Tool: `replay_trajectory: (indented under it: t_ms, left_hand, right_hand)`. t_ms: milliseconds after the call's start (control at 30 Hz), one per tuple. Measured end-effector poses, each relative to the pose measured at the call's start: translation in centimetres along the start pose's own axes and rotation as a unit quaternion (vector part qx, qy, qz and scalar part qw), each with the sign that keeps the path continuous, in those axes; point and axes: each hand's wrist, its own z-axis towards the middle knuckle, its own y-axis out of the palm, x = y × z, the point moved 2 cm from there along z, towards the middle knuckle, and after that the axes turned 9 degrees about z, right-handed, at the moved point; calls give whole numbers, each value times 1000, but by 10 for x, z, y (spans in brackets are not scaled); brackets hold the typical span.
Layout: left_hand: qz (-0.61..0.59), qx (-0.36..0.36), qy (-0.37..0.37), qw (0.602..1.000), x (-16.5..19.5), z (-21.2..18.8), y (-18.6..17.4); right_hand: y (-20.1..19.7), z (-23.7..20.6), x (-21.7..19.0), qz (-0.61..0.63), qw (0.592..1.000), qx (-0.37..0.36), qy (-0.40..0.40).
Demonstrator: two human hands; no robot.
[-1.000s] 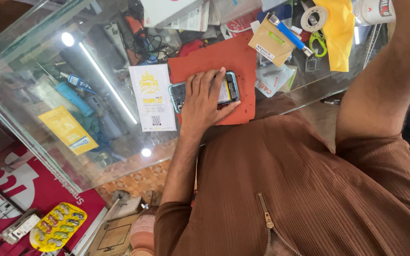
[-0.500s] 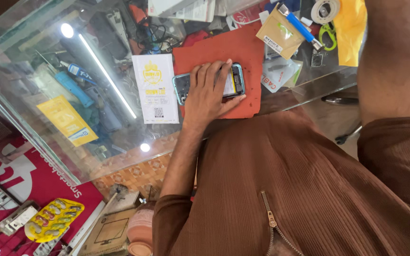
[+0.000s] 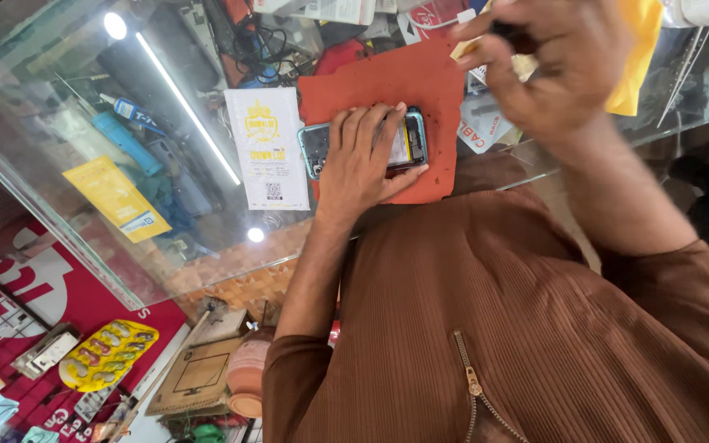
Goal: The person applies adhesive tape to the edges of a disassembled smartphone, then aligns and presses the back cover onto the frame. They use a plastic pry tool to separate the back cover again, remove the tape, and reposition the cover. The person repeats alignment and pressing actions on the back cover throughout the clip.
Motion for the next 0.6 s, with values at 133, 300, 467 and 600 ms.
replay_trajectory:
  t_ms: [133, 300, 467, 600]
  left_hand:
    - [-7, 4, -3, 1000, 3, -2, -3]
    - [-14, -11, -6, 1000, 6, -5, -8]
    - [-21, -21, -2, 1000, 8, -4, -10]
    - [-18, -16, -1, 1000, 11, -3, -11]
  right_hand:
    - [41, -41, 16, 181, 976, 5, 118]
    - [42, -74, 29, 68, 991, -67, 89]
    - [41, -96, 23, 182, 971, -98, 116]
    - [45, -115, 11, 228, 962, -93, 118]
